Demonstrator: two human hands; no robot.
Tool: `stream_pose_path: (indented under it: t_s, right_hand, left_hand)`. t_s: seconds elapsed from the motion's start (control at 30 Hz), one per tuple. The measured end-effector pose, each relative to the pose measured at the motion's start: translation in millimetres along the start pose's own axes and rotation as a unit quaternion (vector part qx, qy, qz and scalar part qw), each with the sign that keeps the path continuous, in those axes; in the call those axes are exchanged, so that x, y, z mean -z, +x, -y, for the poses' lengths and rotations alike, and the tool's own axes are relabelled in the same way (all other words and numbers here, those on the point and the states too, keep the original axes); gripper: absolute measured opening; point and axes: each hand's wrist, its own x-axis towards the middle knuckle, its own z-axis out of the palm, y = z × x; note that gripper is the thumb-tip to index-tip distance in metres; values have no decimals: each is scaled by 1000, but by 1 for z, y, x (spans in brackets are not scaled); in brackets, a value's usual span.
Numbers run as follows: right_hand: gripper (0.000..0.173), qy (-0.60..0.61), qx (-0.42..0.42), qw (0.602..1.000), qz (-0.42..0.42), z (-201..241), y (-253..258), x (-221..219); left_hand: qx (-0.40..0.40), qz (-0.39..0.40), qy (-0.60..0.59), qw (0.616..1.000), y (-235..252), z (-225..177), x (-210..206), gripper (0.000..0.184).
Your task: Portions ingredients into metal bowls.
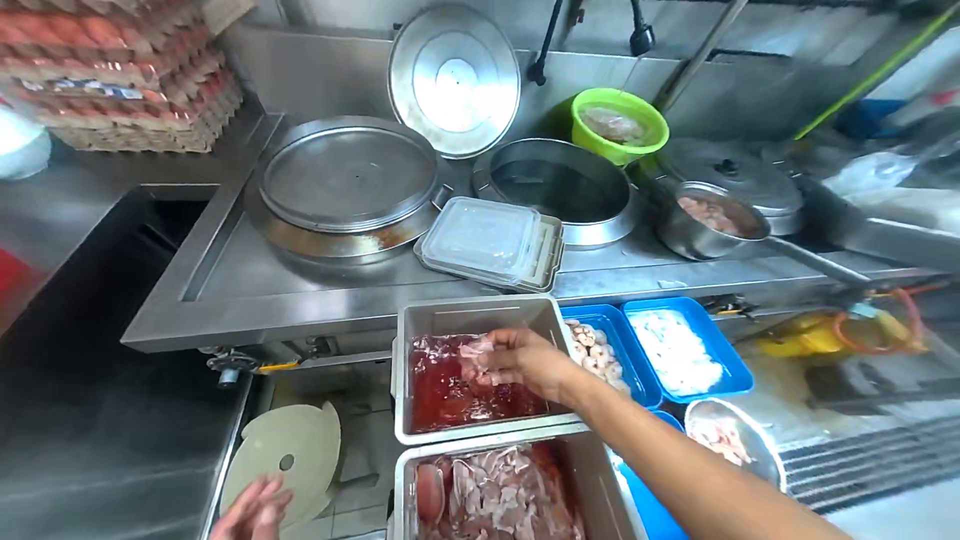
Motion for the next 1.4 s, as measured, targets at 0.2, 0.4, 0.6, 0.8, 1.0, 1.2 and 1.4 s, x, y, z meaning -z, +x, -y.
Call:
stream_pose_path:
  t_s: [0.2,0.4,0.6,0.8,1.0,1.2,1.4]
  right_hand:
    - [11,117,46,991,47,19,-41,-3]
    - [10,-33,201,978,-49,25,-126,77]
    - [8,-80,201,962,-169,-12,-205,197]
    - [12,120,127,946,-272,-81,-253,281]
    - [9,89,105,946,-292,-125,-296,331]
    - [12,115,93,950,-276,-145,-326,359]
    - [18,16,55,984,-167,-165,-323,366]
  left_hand:
    - [-51,186,50,980,40,-124,-123,51]
    - [-51,227,0,973,18,-194,-246,33]
    - [92,338,-127,928,-45,-224,-372,20]
    - [155,360,-64,917,-113,-202,-472,24]
    - [76,442,153,881,-165,-177,-549,19]
    - [75,547,274,787,-179,-169,-580,34]
    - [76,519,50,850,-190,-191,-534,34]
